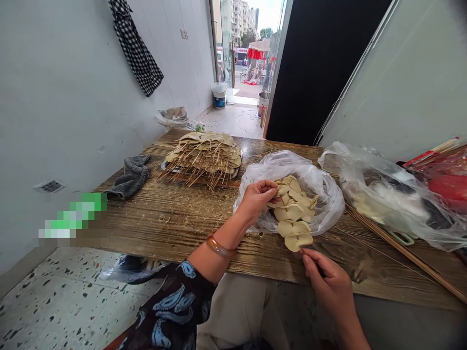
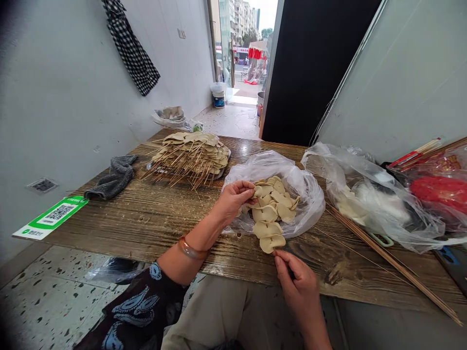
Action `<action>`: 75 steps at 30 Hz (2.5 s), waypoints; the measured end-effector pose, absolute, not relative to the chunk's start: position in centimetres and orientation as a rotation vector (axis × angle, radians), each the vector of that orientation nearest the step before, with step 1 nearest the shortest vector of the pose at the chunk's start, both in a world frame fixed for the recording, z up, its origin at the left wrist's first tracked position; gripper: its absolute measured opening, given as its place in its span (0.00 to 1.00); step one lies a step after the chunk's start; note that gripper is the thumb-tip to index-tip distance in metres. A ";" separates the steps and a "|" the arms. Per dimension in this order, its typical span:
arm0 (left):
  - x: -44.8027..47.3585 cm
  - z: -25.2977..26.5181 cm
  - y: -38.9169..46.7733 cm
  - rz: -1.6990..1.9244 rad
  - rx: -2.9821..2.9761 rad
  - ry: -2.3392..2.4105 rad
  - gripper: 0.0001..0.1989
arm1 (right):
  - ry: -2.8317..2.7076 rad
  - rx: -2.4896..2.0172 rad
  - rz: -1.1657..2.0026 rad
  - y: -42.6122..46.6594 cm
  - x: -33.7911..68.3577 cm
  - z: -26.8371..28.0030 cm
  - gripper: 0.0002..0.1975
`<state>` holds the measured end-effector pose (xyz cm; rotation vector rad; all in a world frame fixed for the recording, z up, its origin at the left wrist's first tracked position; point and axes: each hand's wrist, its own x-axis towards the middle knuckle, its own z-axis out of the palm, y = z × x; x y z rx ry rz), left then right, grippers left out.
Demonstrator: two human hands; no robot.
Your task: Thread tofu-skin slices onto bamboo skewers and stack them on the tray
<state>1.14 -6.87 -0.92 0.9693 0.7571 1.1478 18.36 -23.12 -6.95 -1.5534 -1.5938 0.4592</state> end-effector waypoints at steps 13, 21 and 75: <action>1.2 -1.0 -6.9 1.174 1.083 0.762 0.11 | -1.603 -1.575 0.422 -22.9 18.3 -6.8 0.16; 1.0 -1.2 -6.6 1.190 1.218 0.826 0.11 | -1.550 -1.592 0.454 -23.1 17.8 -6.4 0.16; -2.9 0.5 -5.5 1.032 2.018 1.184 0.05 | -0.999 -1.503 0.817 -23.6 17.8 -7.0 0.17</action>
